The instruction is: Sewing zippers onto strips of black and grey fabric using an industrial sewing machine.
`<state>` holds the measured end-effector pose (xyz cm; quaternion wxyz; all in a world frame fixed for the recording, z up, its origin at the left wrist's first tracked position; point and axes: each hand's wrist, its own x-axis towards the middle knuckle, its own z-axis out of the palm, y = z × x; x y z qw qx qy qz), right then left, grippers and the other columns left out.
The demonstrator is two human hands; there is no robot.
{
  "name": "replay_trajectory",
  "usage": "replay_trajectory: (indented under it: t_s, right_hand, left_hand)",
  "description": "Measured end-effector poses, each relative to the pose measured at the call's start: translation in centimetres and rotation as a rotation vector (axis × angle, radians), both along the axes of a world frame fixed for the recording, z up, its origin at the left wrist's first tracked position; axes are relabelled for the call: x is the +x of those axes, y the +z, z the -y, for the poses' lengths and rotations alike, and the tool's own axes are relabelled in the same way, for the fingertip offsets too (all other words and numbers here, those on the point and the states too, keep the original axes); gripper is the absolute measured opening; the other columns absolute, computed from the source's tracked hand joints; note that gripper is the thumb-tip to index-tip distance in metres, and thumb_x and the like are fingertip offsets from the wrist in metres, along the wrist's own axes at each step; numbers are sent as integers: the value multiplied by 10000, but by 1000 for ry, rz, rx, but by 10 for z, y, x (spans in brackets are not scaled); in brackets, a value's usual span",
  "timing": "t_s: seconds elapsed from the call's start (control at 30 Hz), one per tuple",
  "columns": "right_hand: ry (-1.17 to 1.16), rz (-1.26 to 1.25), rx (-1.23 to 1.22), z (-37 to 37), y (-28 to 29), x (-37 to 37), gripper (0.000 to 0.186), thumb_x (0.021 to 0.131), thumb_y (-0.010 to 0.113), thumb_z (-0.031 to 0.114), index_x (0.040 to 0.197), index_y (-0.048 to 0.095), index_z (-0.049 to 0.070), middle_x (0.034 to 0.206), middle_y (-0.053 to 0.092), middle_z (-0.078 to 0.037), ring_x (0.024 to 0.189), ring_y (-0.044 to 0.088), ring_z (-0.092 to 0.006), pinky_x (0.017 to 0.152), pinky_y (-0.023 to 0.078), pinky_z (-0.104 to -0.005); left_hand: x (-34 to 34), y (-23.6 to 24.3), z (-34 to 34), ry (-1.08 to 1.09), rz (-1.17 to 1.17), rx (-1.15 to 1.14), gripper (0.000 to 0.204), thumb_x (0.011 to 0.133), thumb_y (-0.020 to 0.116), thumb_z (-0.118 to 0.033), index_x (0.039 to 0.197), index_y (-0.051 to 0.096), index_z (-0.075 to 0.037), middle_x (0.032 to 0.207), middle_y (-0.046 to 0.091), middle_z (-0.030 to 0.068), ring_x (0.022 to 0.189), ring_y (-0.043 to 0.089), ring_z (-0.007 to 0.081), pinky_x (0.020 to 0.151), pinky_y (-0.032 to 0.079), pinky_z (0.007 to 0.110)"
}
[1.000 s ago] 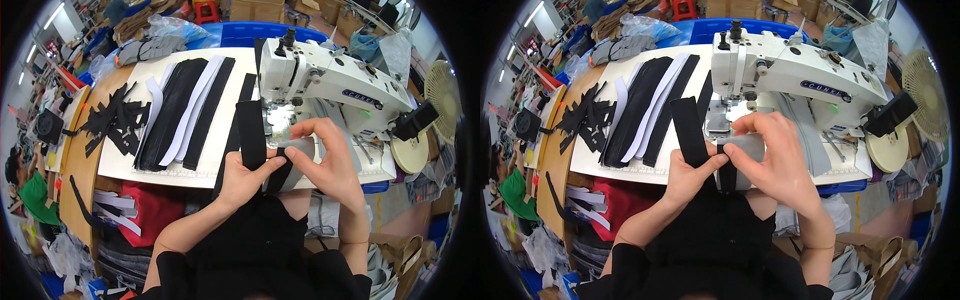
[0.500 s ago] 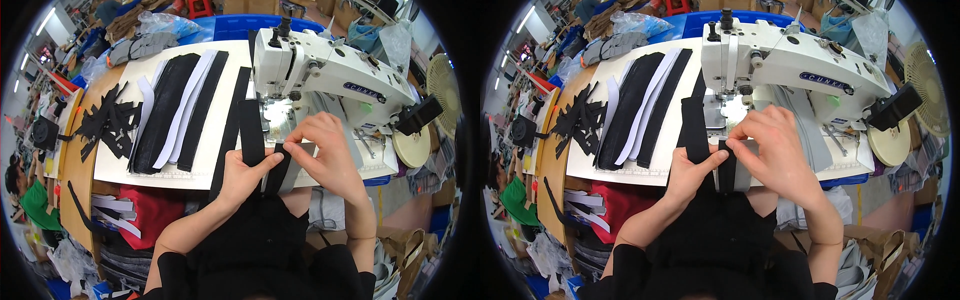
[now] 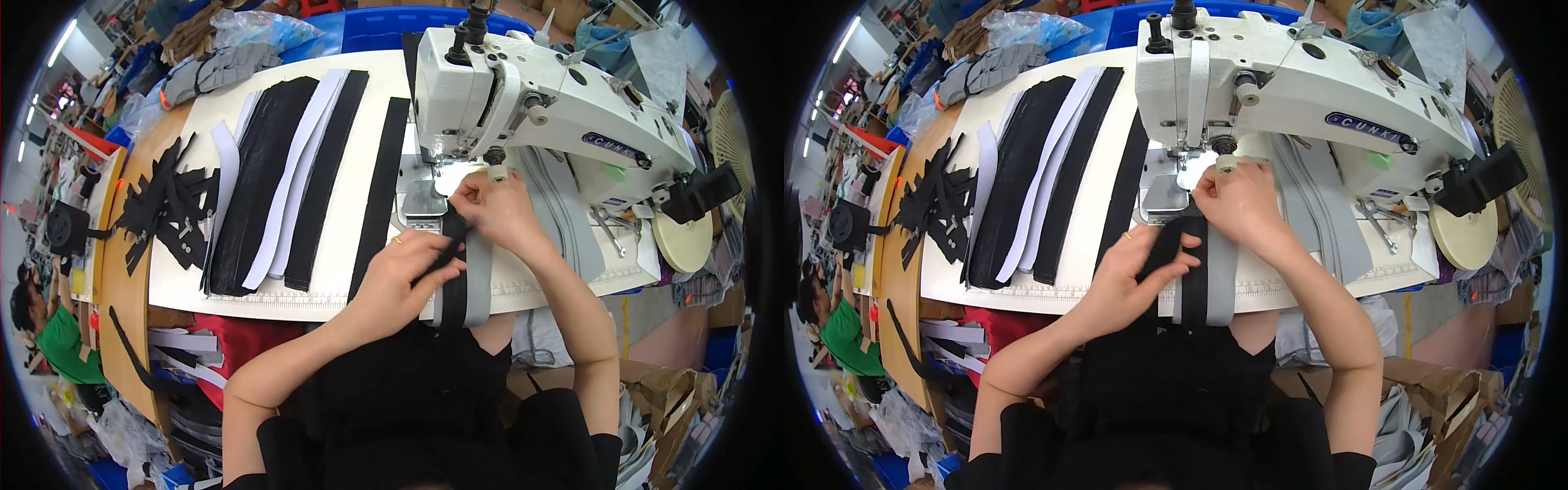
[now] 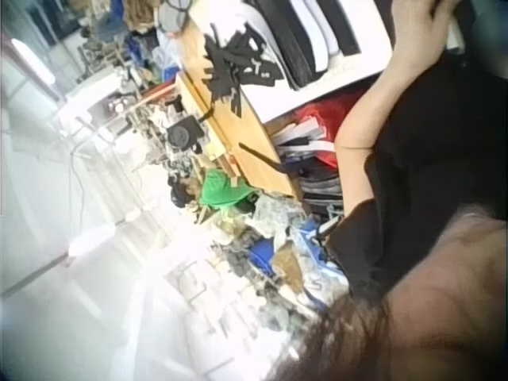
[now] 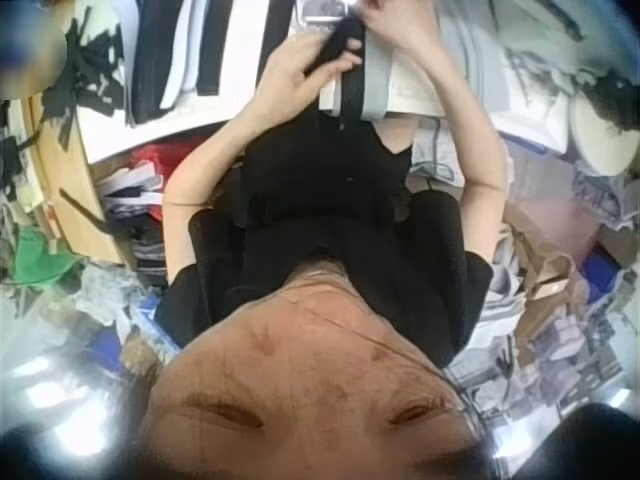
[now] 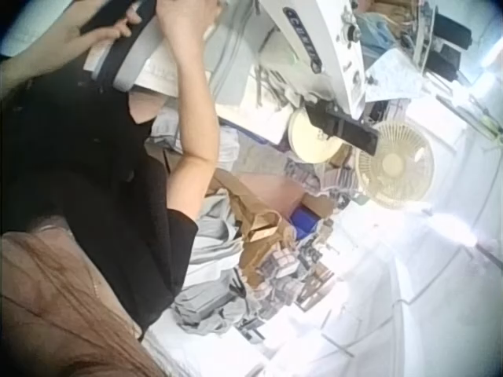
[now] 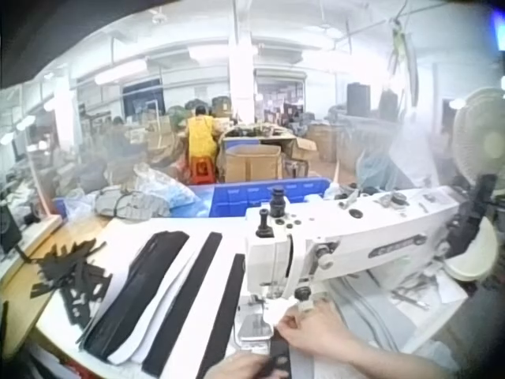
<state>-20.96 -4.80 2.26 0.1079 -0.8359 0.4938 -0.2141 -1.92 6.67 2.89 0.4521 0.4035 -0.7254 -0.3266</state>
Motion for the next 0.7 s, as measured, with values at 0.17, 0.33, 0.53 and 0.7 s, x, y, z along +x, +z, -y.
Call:
replay_trajectory:
  t_s: [0.17, 0.33, 0.53, 0.7]
  right_hand:
    - [-29, 58, -123, 0, -10, 2, 169, 831, 690, 259, 802, 759, 108, 659, 664, -42, 859, 613, -286, 952, 432, -458]
    - [-25, -19, -26, -10, 2, -4, 176, 818, 695, 256, 790, 765, 97, 631, 637, -44, 863, 605, -283, 971, 425, -465]
    - [-16, 79, -34, -6, -5, 4, 179, 822, 702, 266, 793, 763, 100, 657, 667, -41, 881, 603, -285, 970, 424, -455]
    - [-45, 136, 65, -6, -6, 5, 187, 869, 717, 272, 835, 760, 93, 693, 675, -50, 904, 606, -293, 972, 412, -465]
  left_hand:
    - [7, -11, 5, -272, 241, -89, 463, 677, 658, 102, 1092, 748, -81, 1415, 625, 92, 1201, 579, 282, 1015, 434, 436]
    - [6, -21, 1, -404, 249, -28, 469, 694, 682, 69, 1127, 738, -102, 1445, 608, 82, 1230, 577, 269, 1025, 402, 423]
    - [7, -20, 4, -285, 210, -38, 483, 694, 658, 89, 1126, 746, -108, 1432, 622, 63, 1199, 584, 266, 988, 404, 400]
    - [10, -22, 6, -164, 191, -64, 474, 698, 637, 100, 1115, 758, -89, 1401, 643, 57, 1135, 589, 261, 936, 412, 384]
